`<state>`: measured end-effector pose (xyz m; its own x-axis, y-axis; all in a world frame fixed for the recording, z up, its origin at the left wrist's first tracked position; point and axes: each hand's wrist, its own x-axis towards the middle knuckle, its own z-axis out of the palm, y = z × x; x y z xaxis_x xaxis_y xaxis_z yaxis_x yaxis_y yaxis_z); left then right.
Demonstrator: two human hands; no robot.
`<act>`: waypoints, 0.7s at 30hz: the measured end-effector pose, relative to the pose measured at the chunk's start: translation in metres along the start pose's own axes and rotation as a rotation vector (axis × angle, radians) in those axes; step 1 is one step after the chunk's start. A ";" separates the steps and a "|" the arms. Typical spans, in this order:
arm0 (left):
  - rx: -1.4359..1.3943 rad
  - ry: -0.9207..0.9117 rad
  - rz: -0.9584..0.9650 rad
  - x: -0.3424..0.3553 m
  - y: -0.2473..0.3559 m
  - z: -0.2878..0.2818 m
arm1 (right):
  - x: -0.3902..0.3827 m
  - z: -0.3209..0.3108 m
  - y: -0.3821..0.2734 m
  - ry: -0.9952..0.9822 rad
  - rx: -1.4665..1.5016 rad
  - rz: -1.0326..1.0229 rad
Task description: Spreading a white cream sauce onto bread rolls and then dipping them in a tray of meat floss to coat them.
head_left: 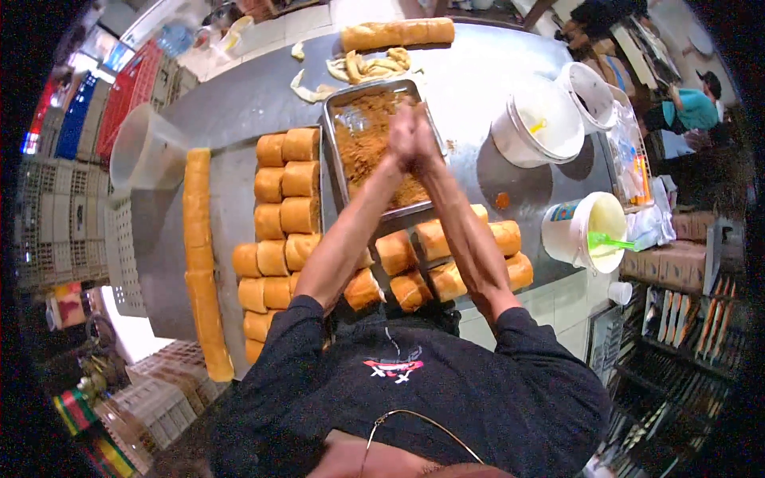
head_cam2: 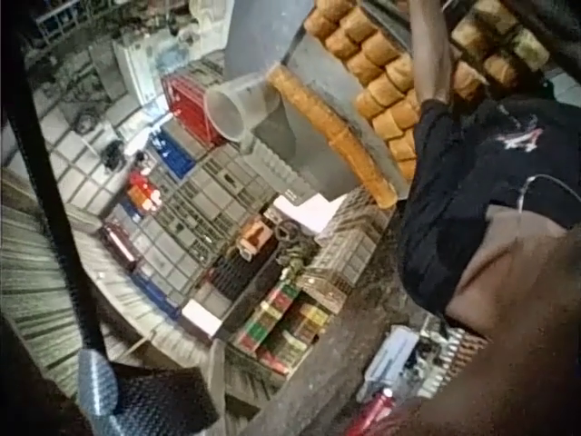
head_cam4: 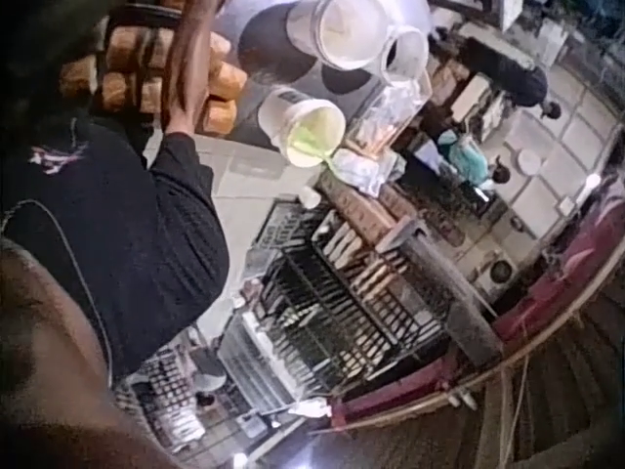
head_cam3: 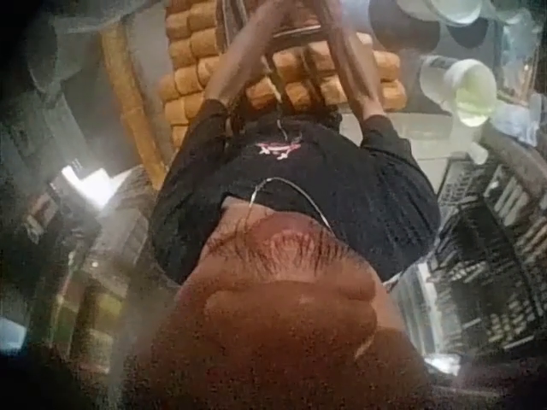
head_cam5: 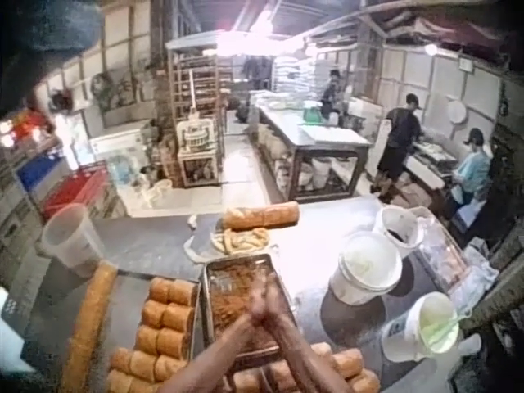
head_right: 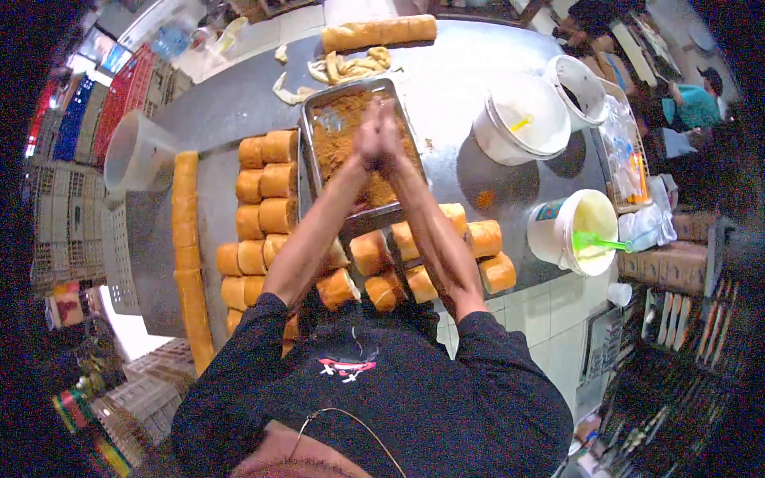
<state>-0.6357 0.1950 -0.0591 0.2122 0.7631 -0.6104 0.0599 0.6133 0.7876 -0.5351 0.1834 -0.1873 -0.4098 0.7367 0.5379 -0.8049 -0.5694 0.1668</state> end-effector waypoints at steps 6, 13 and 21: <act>-0.456 -0.407 0.676 0.029 -0.072 -0.012 | 0.051 0.041 0.060 1.104 -1.129 -0.160; -0.587 0.126 0.412 0.009 -0.020 -0.077 | 0.041 0.083 0.123 0.745 -1.700 0.193; -0.563 -0.064 0.953 0.043 -0.067 -0.182 | 0.119 0.119 0.174 0.535 -2.095 -0.205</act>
<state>-0.8077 0.2235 -0.1536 -0.0141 0.9699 0.2431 -0.6032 -0.2021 0.7715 -0.6728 0.1287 0.0044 -0.0291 0.9348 0.3539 0.1419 0.3543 -0.9243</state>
